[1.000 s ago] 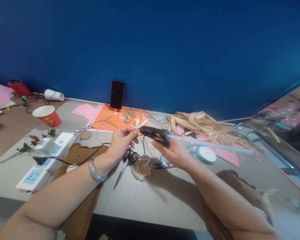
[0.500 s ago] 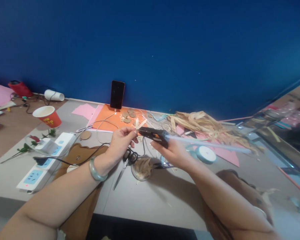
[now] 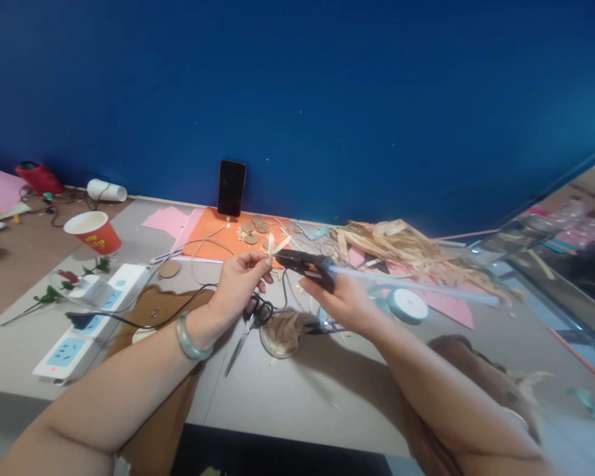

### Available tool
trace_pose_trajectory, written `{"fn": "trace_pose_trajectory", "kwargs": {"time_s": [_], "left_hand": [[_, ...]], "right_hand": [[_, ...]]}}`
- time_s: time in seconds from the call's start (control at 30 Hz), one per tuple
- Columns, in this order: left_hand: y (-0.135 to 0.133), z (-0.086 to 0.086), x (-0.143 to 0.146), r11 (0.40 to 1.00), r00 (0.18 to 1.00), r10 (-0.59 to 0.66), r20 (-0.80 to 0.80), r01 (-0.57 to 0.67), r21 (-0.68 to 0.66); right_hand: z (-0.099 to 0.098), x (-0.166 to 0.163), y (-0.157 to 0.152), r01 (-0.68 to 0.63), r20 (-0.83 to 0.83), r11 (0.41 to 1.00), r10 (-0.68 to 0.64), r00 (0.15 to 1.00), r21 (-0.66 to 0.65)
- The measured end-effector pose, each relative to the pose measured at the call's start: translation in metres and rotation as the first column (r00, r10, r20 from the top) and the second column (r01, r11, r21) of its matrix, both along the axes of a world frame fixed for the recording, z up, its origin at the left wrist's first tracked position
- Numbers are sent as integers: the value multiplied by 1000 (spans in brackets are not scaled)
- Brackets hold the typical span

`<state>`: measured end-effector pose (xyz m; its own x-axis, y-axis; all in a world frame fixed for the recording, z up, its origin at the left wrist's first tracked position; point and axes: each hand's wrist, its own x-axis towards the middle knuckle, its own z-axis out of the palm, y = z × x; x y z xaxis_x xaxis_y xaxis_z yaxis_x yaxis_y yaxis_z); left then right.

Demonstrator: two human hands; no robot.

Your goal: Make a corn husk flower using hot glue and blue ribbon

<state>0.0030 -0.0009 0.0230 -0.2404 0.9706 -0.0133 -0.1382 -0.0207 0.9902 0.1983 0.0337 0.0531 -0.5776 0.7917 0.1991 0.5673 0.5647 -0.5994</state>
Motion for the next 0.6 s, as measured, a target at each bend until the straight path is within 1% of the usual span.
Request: {"fn": "trace_pose_trajectory", "kwargs": {"time_s": [0.07,0.23,0.47,0.6], "left_hand": [[0,1,0,1000,1000,1,3,-1,-1],[0,2,1,1000,1000,10,18,-10,1],[-1,1,1,1000,1000,-6,20,6,20],[-2,2,1,1000,1000,-10,7,10,18]], "right_hand": [[0,1,0,10,10,1000,-10,1000,0],[0,1,-1,-19,6,1000,19,1000,-23],[0,0,0,23,1,1000,-23,1000,0],[2,0,-1,10,13,1000,-10,1000,-8]]}}
